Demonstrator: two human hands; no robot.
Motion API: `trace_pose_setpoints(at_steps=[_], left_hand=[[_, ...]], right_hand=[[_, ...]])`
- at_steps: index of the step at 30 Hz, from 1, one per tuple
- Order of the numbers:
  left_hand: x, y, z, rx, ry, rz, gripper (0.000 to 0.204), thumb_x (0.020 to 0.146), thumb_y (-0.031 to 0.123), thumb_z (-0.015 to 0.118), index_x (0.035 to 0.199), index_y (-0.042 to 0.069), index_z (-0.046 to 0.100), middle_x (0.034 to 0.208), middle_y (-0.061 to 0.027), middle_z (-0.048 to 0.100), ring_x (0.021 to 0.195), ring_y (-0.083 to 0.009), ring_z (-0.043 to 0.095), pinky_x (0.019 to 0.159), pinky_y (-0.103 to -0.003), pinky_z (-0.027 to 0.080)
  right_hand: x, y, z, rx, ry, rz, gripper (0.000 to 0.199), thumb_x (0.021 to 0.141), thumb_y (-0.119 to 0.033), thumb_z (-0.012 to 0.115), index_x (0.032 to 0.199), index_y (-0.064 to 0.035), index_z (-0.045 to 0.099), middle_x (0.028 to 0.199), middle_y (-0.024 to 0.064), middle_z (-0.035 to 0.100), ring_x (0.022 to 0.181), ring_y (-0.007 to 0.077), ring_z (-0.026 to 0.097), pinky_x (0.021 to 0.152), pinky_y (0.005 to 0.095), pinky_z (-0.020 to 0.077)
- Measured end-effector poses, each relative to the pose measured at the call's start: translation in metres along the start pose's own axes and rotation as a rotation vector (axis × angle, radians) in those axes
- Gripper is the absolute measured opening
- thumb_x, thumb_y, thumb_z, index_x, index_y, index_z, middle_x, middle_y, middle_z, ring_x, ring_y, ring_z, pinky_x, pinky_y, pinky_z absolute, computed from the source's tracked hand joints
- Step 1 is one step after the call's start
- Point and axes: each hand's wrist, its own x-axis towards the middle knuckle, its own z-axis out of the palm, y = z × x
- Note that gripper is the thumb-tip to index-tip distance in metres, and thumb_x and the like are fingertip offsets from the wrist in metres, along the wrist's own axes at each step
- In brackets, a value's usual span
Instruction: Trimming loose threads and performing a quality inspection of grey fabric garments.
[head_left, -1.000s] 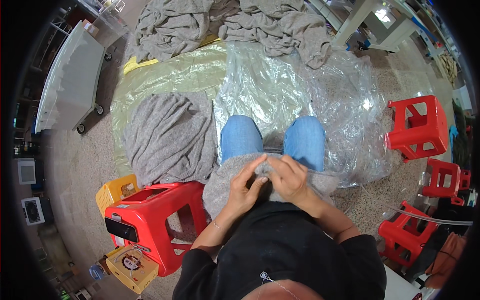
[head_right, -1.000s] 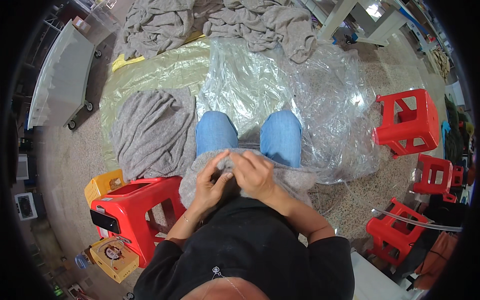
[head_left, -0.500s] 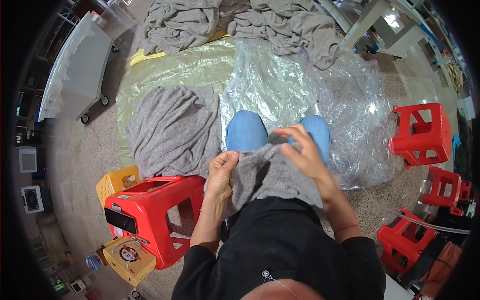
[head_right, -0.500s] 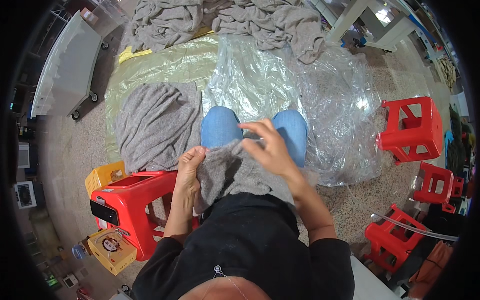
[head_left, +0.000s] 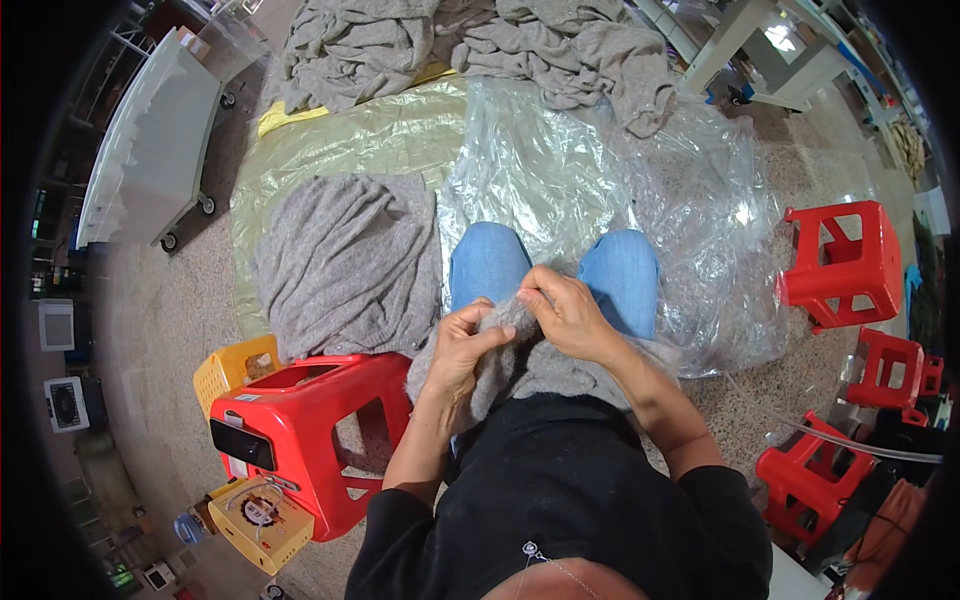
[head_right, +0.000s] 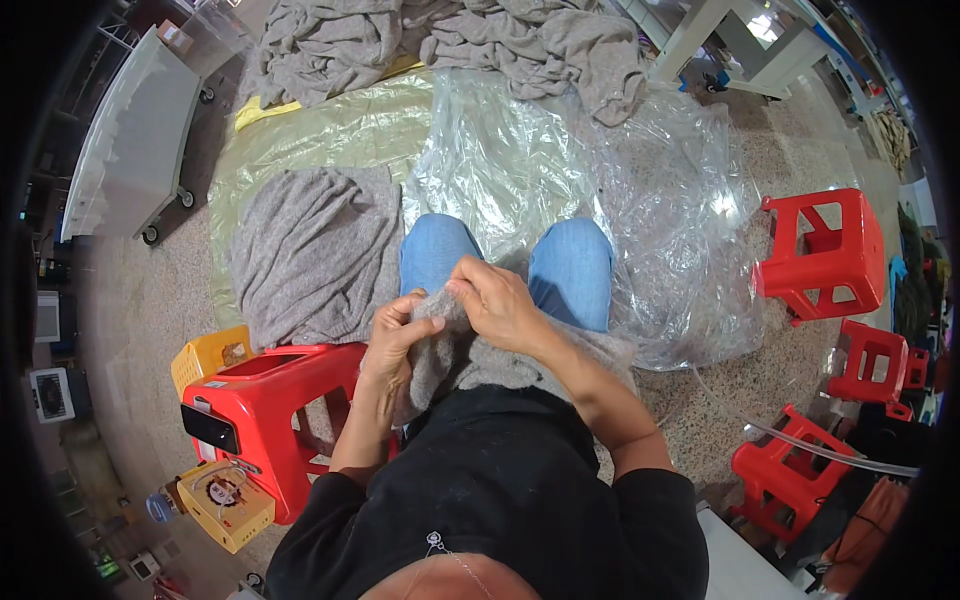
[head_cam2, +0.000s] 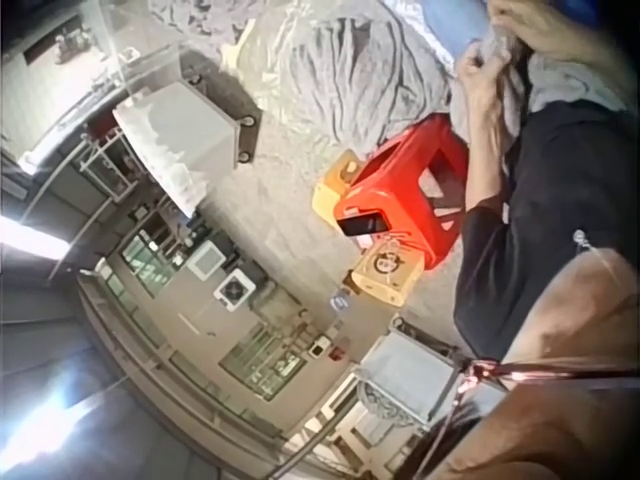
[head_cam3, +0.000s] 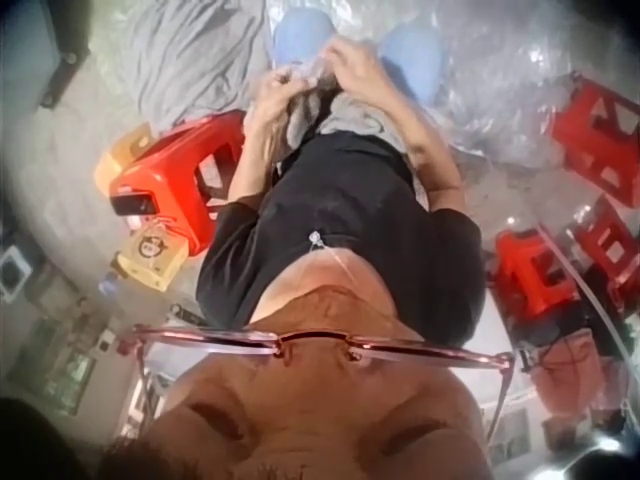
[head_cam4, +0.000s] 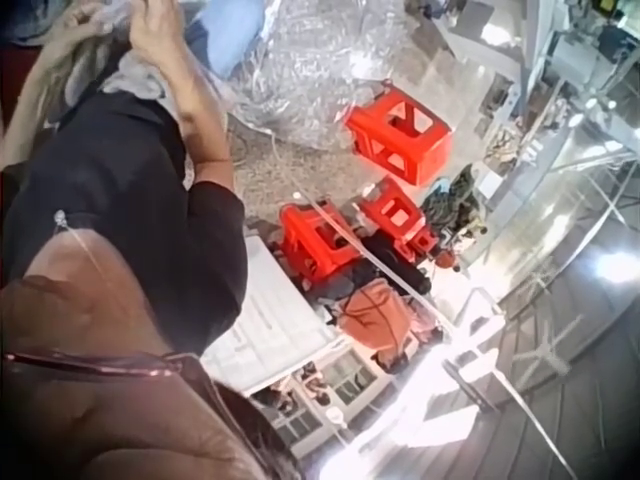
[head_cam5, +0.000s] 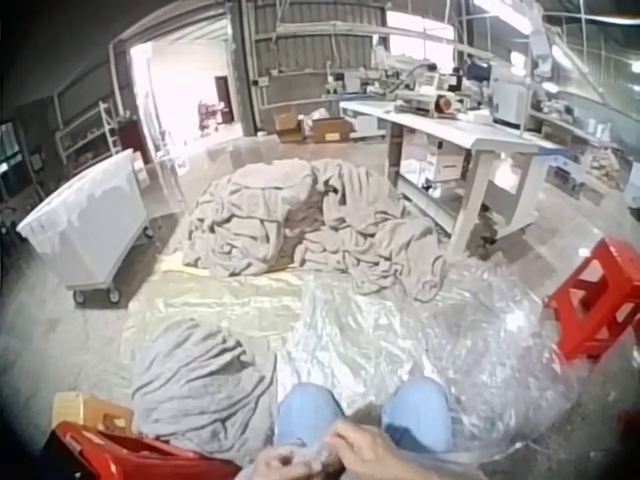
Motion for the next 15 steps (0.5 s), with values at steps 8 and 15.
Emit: trace_pose_setpoints(at_steps=[8, 15], left_hand=[[0.002, 0.002, 0.013, -0.147, 0.030, 0.028, 0.017, 0.075, -0.002, 0.069, 0.090, 0.002, 0.064, 0.086, -0.0022, 0.063, 0.078, -0.0092, 0.060, 0.073, -0.022, 0.048], [0.007, -0.011, 0.012, -0.065, 0.144, 0.142, 0.016, 0.074, -0.008, 0.067, 0.086, 0.001, 0.061, 0.081, -0.0045, 0.063, 0.073, -0.0105, 0.060, 0.071, -0.022, 0.049]], right_hand=[[-0.005, -0.005, 0.004, -0.128, 0.118, -0.060, 0.010, 0.085, -0.009, 0.058, 0.085, -0.0004, 0.053, 0.072, 0.0147, 0.056, 0.065, 0.0315, 0.058, 0.056, 0.0361, 0.0439], [-0.007, -0.006, 0.009, -0.186, 0.062, -0.154, 0.010, 0.088, -0.013, 0.054, 0.087, -0.0039, 0.049, 0.077, 0.0146, 0.057, 0.069, 0.0373, 0.058, 0.056, 0.0445, 0.0435]])
